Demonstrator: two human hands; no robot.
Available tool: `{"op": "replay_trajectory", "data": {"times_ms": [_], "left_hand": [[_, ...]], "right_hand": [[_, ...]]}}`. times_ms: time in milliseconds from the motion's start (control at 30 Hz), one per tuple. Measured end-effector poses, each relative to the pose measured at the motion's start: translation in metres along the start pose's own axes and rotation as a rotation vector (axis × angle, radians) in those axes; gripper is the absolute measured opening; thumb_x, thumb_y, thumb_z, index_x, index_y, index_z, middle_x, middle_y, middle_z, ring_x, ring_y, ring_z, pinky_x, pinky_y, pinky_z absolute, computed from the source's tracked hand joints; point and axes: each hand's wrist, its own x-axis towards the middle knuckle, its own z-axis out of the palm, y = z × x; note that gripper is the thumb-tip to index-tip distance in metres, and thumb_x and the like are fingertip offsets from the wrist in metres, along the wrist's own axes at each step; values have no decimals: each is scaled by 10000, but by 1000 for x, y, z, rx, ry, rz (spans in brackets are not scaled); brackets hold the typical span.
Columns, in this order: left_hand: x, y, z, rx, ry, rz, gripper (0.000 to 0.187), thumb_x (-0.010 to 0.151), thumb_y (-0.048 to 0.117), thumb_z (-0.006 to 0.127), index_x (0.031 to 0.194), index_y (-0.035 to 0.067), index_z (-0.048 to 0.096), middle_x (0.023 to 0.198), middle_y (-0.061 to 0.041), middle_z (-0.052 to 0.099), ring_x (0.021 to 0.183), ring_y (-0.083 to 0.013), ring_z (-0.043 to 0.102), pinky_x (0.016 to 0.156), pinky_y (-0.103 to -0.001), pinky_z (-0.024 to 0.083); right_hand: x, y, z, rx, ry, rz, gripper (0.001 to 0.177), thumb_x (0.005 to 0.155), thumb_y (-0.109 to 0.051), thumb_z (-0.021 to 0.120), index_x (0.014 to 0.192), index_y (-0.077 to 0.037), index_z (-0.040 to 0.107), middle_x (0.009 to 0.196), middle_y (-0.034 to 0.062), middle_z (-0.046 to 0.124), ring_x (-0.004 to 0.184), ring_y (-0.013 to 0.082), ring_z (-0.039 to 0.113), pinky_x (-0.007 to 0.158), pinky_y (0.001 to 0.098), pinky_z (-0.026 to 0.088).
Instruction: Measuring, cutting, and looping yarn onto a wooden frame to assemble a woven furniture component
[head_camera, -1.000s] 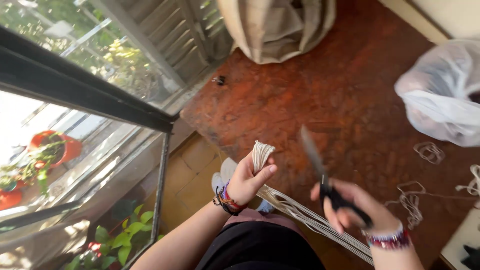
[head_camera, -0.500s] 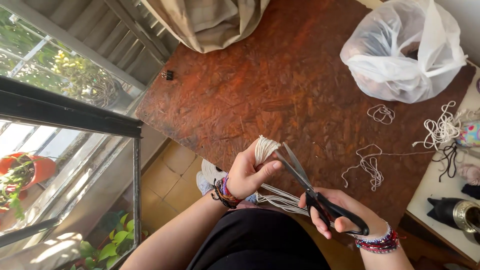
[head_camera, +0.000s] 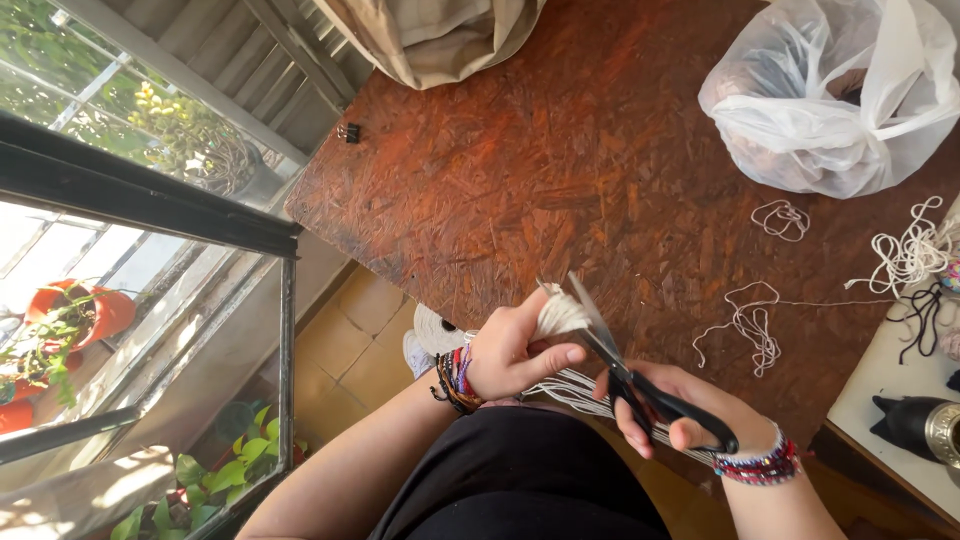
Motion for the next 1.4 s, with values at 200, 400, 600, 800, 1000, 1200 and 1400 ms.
{"op": "replay_trajectory", "data": {"times_ms": [200,400,600,800,1000,1200,1400], "left_hand": [[-9,1,0,172,-199,-3,530,961,589,438,1064,69,413,623,-82,589,539,-350,611,522,-417,453],[-11,-1,-10,-3,-79,124,454,967,509,590,997,77,453,637,-189,630,665,-468,664,575,-482,538],[-13,0,-11,-66,-73,127,393,985,447,580,1063,78,472,658,-104,691,665,-373,699,617,-430,564],[-12,3,-10,-121,30,72,381,914,397,709,981,91,491,530,-104,545,543,-229,567,556,-342,493],[-19,-10,-7,-282,123,19,275,876,247,805,910,94,578,554,-39,572,661,-75,538,586,-259,468],[-26,-35,-2,-832,24,100,167,1046,111,538,884,78,559,574,15,420,534,-62,342,472,-198,326],[-6,-15,-6,-611,-76,163,227,1039,116,546,831,36,591,533,-20,488,505,-86,379,452,-222,356]], "right_hand": [[29,-2,13,-179,-127,-181,918,946,-816,647,1374,-30,444,940,88,602,834,174,577,743,325,491],[50,23,24,8,-6,-341,741,914,-655,638,1118,53,563,788,138,627,707,224,675,655,305,515],[48,51,23,158,116,-333,537,968,-403,660,1061,113,546,583,125,498,417,227,591,443,332,534],[53,41,27,160,345,-284,346,934,-228,729,892,65,551,486,126,498,269,275,594,239,343,458],[74,65,-42,-459,848,-89,374,818,-174,847,1096,14,680,564,124,632,422,196,649,388,269,515],[98,153,-132,-1331,998,311,694,847,-91,722,1480,-37,443,1183,280,690,1036,466,705,889,556,587],[112,193,-163,-1574,1057,88,714,820,-14,729,1469,71,443,1046,257,609,938,451,676,822,506,599]]}}
